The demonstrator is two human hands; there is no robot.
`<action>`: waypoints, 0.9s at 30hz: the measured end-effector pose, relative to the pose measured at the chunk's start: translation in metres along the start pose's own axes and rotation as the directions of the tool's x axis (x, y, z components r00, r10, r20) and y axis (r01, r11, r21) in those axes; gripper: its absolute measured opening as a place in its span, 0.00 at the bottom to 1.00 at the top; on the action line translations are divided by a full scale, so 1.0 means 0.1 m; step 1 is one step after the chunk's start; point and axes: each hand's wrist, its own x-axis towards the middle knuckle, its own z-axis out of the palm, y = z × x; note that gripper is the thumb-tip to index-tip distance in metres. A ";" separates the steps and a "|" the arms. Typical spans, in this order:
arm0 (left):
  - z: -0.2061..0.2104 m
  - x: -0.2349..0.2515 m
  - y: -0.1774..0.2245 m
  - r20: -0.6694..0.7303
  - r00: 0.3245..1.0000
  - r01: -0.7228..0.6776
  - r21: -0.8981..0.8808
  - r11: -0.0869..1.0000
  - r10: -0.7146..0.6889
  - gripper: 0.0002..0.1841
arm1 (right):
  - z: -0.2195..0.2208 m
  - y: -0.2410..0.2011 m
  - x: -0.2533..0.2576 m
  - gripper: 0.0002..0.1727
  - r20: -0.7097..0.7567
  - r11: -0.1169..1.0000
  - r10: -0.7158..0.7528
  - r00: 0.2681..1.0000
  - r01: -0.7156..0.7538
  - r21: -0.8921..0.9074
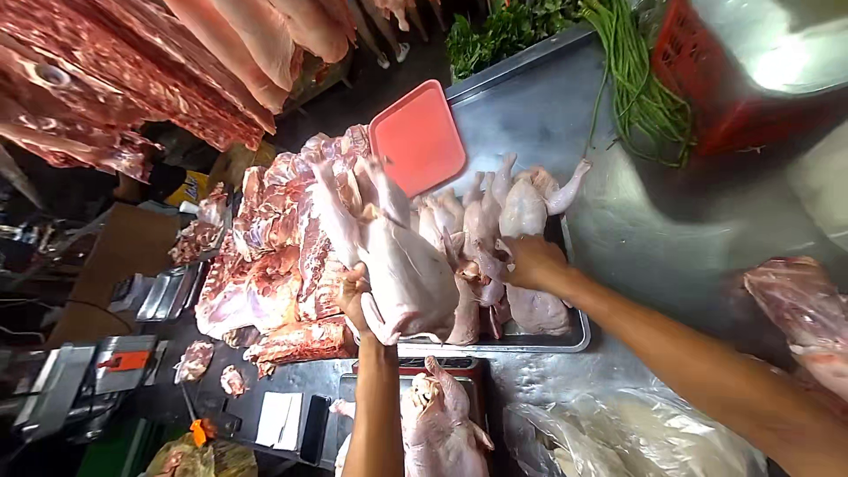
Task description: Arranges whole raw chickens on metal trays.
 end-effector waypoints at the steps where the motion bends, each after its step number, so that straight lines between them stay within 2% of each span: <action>1: -0.07 -0.10 -0.08 -0.045 0.998 0.038 -0.041 0.998 -0.040 0.21 | 0.08 -0.06 0.02 0.42 0.037 0.997 0.030 0.999 -0.028 -0.069; 2: -0.11 -0.22 -0.14 -0.077 0.994 0.067 -0.090 0.994 -0.074 0.20 | 0.15 -0.12 0.03 0.41 0.030 0.994 0.035 0.999 -0.032 -0.105; 4: -0.17 -0.39 -0.20 -0.129 0.988 0.066 -0.114 0.991 -0.081 0.20 | 0.20 -0.27 0.06 0.40 -0.038 0.996 -0.049 0.998 0.045 -0.081; 6: -0.26 -0.53 -0.20 -0.134 0.989 0.048 -0.154 0.987 -0.069 0.18 | 0.22 -0.45 0.02 0.30 -0.027 0.988 -0.147 0.989 0.145 -0.045; 8: -0.31 -0.65 -0.07 -0.080 0.995 0.040 -0.256 0.966 -0.063 0.16 | 0.24 -0.60 -0.09 0.17 0.129 0.989 -0.128 0.983 0.136 -0.052; 9: -0.33 -0.70 0.05 -0.064 0.996 0.039 -0.297 0.954 -0.061 0.16 | 0.24 -0.66 -0.15 0.18 0.235 0.993 -0.074 0.969 0.094 -0.072; 11: -0.50 -0.79 0.27 -0.199 0.977 0.025 -0.261 0.965 -0.079 0.18 | 0.29 -0.72 -0.22 0.24 0.342 0.996 0.034 0.939 -0.001 -0.095; 12: -0.69 -0.81 0.34 -0.354 0.931 0.023 -0.188 0.982 -0.090 0.18 | 0.34 -0.71 -0.21 0.30 0.366 0.995 0.090 0.926 -0.068 -0.073; 13: -1.20 -0.86 0.27 -0.345 0.938 -0.010 -0.117 0.993 -0.031 0.16 | 0.44 -0.68 -0.17 0.35 0.365 0.990 0.139 0.921 -0.140 -0.025; 15: -2.47 -0.91 0.07 -0.226 0.969 -0.084 0.087 0.993 0.102 0.16 | 0.66 -0.62 -0.12 0.33 0.244 0.957 0.212 0.946 -0.252 0.144; 16: -2.84 -0.91 0.02 -0.186 0.968 -0.139 0.148 0.979 0.166 0.18 | 0.75 -0.61 -0.11 0.29 0.166 0.936 0.245 0.955 -0.278 0.217; 17: -2.95 -0.95 0.02 -0.135 0.964 -0.203 0.185 0.961 0.230 0.21 | 0.84 -0.62 -0.11 0.27 0.097 0.913 0.266 0.959 -0.283 0.293; 18: -2.69 -1.01 0.11 -0.146 0.958 -0.214 0.208 0.955 0.246 0.21 | 0.92 -0.64 -0.10 0.26 0.037 0.892 0.260 0.965 -0.255 0.375; 19: -1.93 -1.04 0.33 -0.451 0.873 -0.068 0.262 0.963 0.185 0.20 | 0.99 -0.69 -0.10 0.26 -0.036 0.877 0.218 0.975 -0.180 0.445; 20: -1.62 -1.09 0.29 -0.249 0.898 -0.302 0.248 0.920 0.362 0.19 | 1.04 -0.78 -0.10 0.23 -0.113 0.875 0.145 0.983 -0.074 0.479; 21: -0.73 -1.07 0.67 -0.596 0.801 0.021 0.104 0.994 0.045 0.17 | 1.07 -0.90 -0.08 0.19 -0.206 0.873 0.043 0.978 0.064 0.483; 22: -0.30 -1.01 0.74 -0.670 0.741 0.094 0.035 0.995 -0.046 0.16 | 1.05 -1.02 -0.05 0.15 -0.250 0.871 -0.051 0.967 0.165 0.463; 23: -0.18 -1.02 0.70 -0.568 0.819 0.060 -0.065 0.996 -0.086 0.17 | 1.02 -1.10 -0.01 0.15 -0.223 0.877 -0.119 0.968 0.208 0.434; 24: -0.26 -1.00 0.58 -0.349 0.933 0.021 -0.173 0.985 -0.081 0.21 | 0.98 -1.14 0.02 0.17 -0.153 0.889 -0.166 0.974 0.215 0.405; 25: -0.31 -0.92 0.46 -0.203 0.977 0.018 -0.216 0.976 -0.063 0.24 | 0.91 -1.12 0.07 0.20 -0.071 0.894 -0.208 0.975 0.219 0.391; 26: -0.31 -0.83 0.34 -0.128 0.989 0.035 -0.278 0.960 -0.074 0.23 | 0.80 -1.06 0.15 0.21 0.003 0.886 -0.258 0.966 0.235 0.399; 27: -0.28 -0.78 0.23 -0.111 0.989 0.063 -0.307 0.950 -0.101 0.22 | 0.68 -0.97 0.21 0.20 0.068 0.868 -0.312 0.948 0.255 0.425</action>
